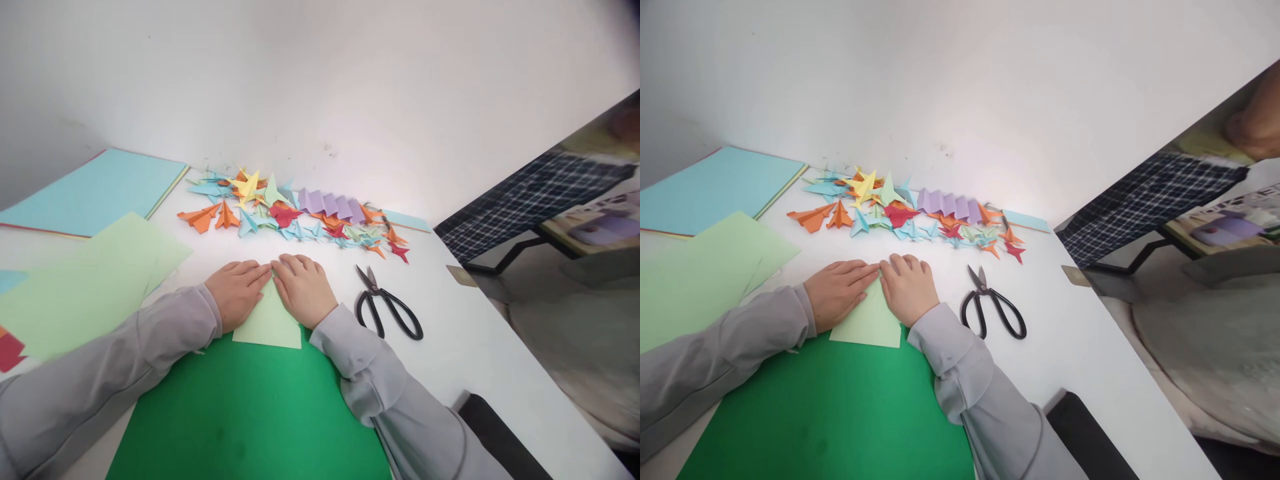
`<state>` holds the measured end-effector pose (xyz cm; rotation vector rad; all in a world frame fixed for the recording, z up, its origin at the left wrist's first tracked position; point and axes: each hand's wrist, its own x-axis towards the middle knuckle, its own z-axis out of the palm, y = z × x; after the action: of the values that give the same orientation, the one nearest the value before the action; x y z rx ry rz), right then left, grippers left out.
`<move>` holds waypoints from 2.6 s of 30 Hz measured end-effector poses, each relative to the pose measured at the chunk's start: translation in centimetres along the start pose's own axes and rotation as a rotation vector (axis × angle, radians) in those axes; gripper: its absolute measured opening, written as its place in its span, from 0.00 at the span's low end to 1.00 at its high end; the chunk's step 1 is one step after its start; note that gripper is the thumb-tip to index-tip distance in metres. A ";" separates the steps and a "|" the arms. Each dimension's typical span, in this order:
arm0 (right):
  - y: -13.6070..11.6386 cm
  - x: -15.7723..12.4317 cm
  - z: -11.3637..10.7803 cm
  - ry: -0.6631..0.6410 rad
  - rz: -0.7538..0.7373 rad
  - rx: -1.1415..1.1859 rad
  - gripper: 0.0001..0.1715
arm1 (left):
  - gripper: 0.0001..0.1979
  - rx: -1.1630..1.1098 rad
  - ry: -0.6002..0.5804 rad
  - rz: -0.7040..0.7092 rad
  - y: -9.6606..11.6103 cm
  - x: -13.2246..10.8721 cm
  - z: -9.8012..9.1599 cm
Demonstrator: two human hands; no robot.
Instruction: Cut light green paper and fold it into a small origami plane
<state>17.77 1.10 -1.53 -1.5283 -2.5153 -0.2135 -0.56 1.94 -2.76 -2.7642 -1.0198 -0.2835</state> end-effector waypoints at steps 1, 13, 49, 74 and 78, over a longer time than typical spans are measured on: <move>0.0 0.0 0.0 0.000 0.000 0.000 0.21 | 0.21 0.003 -0.001 0.003 0.0 0.0 0.0; -0.1 0.0 0.4 0.012 0.026 0.023 0.24 | 0.21 0.028 -0.046 0.034 0.3 0.5 -1.6; 0.1 0.1 0.1 0.001 0.016 0.015 0.22 | 0.18 0.032 0.086 0.088 0.2 -0.1 -0.7; 0.1 0.1 0.2 0.000 0.018 -0.008 0.22 | 0.17 0.032 0.164 0.133 -0.1 0.1 0.3; 0.1 0.0 0.3 0.001 0.011 -0.013 0.23 | 0.16 0.032 0.165 0.115 -0.1 0.1 0.5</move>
<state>17.80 1.23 -1.78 -1.5460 -2.5088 -0.2300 -0.45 2.19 -3.24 -2.7051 -0.8148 -0.4644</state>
